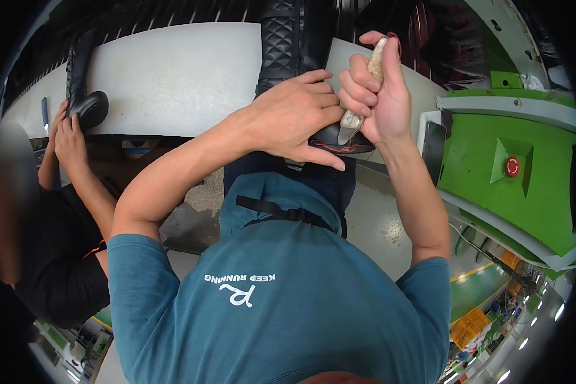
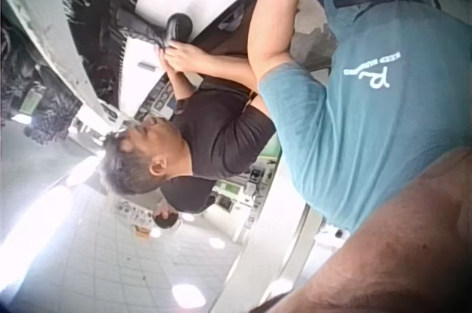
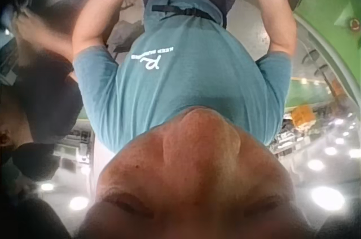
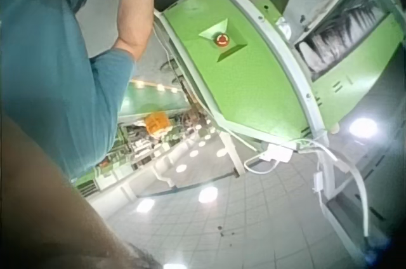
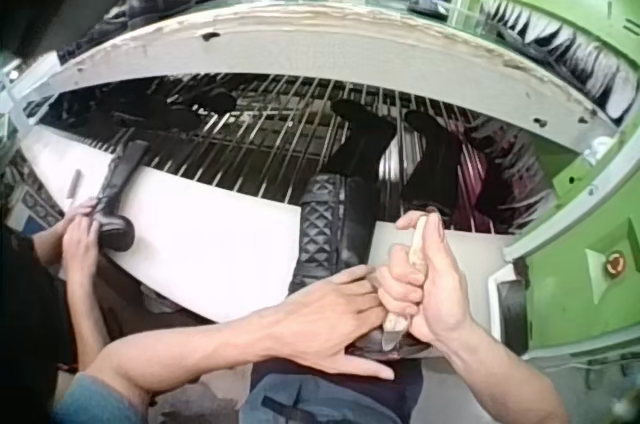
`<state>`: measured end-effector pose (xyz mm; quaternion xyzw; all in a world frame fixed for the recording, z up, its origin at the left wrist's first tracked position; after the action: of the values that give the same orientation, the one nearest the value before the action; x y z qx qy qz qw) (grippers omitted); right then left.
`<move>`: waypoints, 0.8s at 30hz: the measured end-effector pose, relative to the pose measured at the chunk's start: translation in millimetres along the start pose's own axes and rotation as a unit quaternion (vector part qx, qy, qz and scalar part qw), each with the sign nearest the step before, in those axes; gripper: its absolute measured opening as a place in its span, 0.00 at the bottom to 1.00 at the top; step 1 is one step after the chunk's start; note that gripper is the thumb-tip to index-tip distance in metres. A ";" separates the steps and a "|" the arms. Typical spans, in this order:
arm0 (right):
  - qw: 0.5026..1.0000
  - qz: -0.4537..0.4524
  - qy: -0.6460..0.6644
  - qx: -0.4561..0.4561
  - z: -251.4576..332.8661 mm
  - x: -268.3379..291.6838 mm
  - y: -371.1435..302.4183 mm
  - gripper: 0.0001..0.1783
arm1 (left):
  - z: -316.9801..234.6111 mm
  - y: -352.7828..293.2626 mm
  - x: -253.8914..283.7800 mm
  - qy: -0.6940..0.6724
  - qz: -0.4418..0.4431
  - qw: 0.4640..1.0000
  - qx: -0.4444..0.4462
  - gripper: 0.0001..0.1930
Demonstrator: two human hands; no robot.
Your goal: Fitting and inspecting soles on black leather boots on a factory assembly line.
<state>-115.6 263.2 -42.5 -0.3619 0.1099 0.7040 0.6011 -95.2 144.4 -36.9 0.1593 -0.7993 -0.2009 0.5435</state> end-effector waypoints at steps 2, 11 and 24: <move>0.999 -0.014 -0.026 0.014 2.0 -8.6 -3.1 0.28 | -2.3 -1.7 0.5 0.009 -0.018 1.000 -0.003 0.42; 0.987 -0.087 -0.080 0.106 -10.6 -28.7 -21.3 0.26 | -6.5 3.4 -1.7 0.016 -0.019 1.000 0.017 0.43; 0.939 0.038 -0.223 -0.258 6.6 17.6 -11.0 0.20 | -6.2 8.5 3.6 0.036 0.037 0.999 0.000 0.34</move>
<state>-108.1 283.4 -46.0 -0.3341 -0.1983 0.7931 0.4691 -91.1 149.2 -27.8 0.1364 -0.7844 -0.1748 0.5793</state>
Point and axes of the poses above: each hand's wrist, its own y-axis towards the middle knuckle, its own x-axis out of the back of the hand, z = x × y, the point moved 8 cm from there along y, towards the middle knuckle, and after that the axes turned 13 degrees about -x, right-handed, at the moved point
